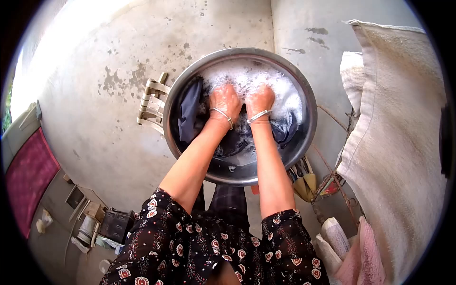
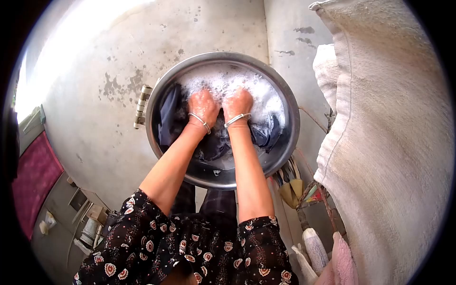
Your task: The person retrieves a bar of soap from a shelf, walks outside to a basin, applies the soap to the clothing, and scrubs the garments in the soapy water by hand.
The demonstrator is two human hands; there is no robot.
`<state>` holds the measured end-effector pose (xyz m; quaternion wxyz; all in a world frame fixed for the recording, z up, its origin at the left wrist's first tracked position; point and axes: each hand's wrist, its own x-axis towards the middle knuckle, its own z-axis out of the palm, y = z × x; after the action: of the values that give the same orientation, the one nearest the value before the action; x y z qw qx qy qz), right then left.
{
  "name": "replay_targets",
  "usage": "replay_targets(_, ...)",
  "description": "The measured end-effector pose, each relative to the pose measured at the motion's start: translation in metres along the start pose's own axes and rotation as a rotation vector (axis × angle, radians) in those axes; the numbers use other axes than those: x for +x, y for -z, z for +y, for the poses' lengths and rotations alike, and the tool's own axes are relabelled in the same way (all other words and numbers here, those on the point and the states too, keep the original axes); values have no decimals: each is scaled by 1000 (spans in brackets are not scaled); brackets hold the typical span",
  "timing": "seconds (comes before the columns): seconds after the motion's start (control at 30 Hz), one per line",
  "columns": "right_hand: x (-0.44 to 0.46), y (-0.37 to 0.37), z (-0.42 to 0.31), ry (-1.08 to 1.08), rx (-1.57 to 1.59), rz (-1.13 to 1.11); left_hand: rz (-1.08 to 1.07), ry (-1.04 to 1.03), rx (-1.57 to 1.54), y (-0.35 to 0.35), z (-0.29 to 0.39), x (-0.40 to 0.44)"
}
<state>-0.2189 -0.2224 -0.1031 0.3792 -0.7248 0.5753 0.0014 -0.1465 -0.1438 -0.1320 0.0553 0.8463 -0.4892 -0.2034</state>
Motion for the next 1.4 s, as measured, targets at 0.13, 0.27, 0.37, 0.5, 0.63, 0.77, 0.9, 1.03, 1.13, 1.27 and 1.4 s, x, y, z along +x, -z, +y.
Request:
replay_targets(0.13,-73,24,-56,338,640,143,-30,680,-1605,37,-9,-3)
replay_targets(0.27,-81,4,-58,474,357,379,52,435,-1865,57,4,-25)
replay_targets(0.37,-21,14,-34,-81,349,185,40,529,-1826,88,34,-38)
replay_targets(0.5,-89,13,-62,297,504,346,-117,534,-1736,72,8,-25)
replay_targets(0.63,-65,15,-55,208,291,320,-85,427,-1937,75,20,-40)
replay_targets(0.77,-49,6,-45,80,359,451,-73,490,-1683,88,23,-37)
replay_targets(0.9,-103,8,-62,407,412,333,6,479,-1577,65,5,-21)
replay_targets(1.03,-29,17,-33,14,367,223,19,548,-1727,88,33,-44)
replay_targets(1.13,-88,11,-65,266,383,315,-120,646,-1712,86,12,-36)
replay_targets(1.27,-68,15,-51,273,270,325,-39,661,-1717,82,23,-40)
replay_targets(1.4,-8,27,-7,-147,254,331,131,480,-1343,81,25,-40)
